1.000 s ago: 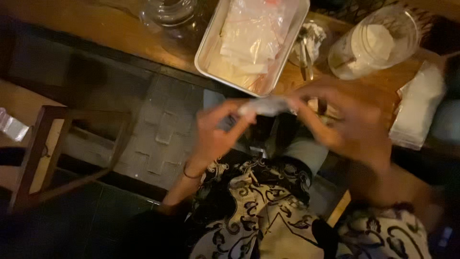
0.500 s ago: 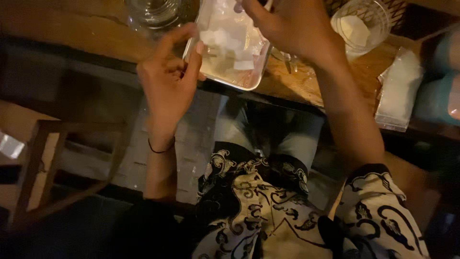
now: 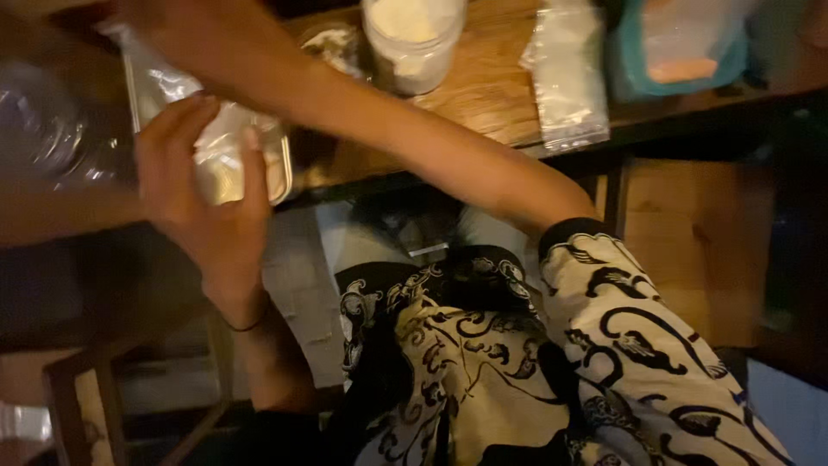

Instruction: The person scoops white powder from a jar into small clear plastic bags using a spoon and then seals each bag.

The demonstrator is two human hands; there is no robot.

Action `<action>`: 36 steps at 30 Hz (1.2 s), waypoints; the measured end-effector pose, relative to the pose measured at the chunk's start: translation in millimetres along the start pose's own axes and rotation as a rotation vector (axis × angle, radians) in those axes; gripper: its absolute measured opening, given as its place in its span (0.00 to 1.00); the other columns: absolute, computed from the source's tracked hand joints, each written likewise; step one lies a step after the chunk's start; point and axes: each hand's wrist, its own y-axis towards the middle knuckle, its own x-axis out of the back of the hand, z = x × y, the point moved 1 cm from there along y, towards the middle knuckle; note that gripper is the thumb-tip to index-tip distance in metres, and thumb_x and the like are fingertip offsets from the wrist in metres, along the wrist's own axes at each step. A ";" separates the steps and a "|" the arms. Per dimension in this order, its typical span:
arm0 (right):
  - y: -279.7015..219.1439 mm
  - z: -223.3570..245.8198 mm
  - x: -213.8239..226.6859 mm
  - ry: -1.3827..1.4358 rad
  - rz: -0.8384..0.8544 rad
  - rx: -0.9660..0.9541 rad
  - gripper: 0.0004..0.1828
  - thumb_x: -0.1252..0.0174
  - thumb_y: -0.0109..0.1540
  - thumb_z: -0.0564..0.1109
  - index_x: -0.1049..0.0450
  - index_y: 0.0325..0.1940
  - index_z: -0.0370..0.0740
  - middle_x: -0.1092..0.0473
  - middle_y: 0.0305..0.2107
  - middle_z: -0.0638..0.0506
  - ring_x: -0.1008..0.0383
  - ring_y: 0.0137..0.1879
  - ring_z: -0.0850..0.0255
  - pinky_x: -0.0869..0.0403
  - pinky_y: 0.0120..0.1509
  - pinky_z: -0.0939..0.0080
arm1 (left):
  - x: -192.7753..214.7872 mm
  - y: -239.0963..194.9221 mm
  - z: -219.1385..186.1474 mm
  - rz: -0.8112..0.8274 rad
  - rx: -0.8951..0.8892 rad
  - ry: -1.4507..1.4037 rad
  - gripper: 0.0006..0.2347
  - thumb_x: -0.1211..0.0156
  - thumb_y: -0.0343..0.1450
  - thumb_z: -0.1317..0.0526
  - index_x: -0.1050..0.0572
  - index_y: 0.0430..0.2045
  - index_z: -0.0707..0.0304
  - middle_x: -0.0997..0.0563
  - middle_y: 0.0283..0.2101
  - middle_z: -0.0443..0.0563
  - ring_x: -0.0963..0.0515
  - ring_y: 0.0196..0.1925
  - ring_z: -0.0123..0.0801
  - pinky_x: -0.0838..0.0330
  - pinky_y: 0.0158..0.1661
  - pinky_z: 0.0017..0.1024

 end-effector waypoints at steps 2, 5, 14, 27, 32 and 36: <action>44.0 30.2 -37.6 -0.119 -0.090 0.106 0.10 0.47 0.67 0.42 0.29 0.52 0.51 0.25 0.45 0.54 0.21 0.44 0.56 0.22 0.41 0.54 | -10.9 2.1 3.8 -0.063 0.064 0.078 0.06 0.36 0.85 0.72 0.24 0.54 0.77 0.22 0.58 0.69 0.23 0.61 0.58 0.29 0.54 0.46; 5.3 51.7 76.0 0.690 0.095 -0.419 0.29 0.67 0.67 0.67 0.27 0.58 0.57 0.20 0.59 0.55 0.09 0.58 0.62 0.19 0.59 0.60 | -25.8 12.3 -18.9 -0.175 0.075 0.106 0.05 0.37 0.84 0.73 0.24 0.52 0.78 0.22 0.59 0.69 0.21 0.61 0.58 0.26 0.53 0.47; -205.6 19.6 259.9 0.203 -0.467 -0.093 0.08 0.35 0.68 0.31 0.21 0.52 0.27 0.19 0.47 0.34 0.11 0.50 0.44 0.10 0.53 0.51 | -124.0 -10.7 -88.6 0.016 0.056 -0.213 0.08 0.34 0.78 0.70 0.23 0.48 0.73 0.21 0.54 0.68 0.18 0.57 0.54 0.22 0.61 0.45; -386.4 -178.4 328.6 -0.175 -0.073 -0.507 0.08 0.56 0.82 0.32 0.32 0.59 0.22 0.32 0.48 0.29 0.32 0.53 0.38 0.38 0.58 0.42 | -172.3 -1.5 -63.6 -0.052 0.200 -0.137 0.31 0.22 0.79 0.61 0.38 0.73 0.62 0.50 0.81 0.57 0.49 0.88 0.53 0.41 0.88 0.59; -369.0 -161.0 320.6 -0.127 -0.114 -0.442 0.16 0.38 0.75 0.31 0.28 0.67 0.22 0.26 0.56 0.25 0.29 0.59 0.38 0.34 0.63 0.43 | -184.0 0.1 -47.4 0.055 0.376 -0.279 0.49 0.11 0.77 0.66 0.56 0.81 0.54 0.53 0.85 0.60 0.43 0.89 0.56 0.41 0.90 0.50; -387.1 -161.1 311.9 -0.342 -0.225 -0.366 0.19 0.38 0.71 0.25 0.27 0.67 0.19 0.27 0.54 0.21 0.26 0.59 0.27 0.32 0.62 0.38 | -188.0 5.9 -25.8 0.062 0.380 -0.230 0.54 0.05 0.74 0.64 0.58 0.82 0.49 0.51 0.85 0.62 0.43 0.89 0.57 0.44 0.90 0.56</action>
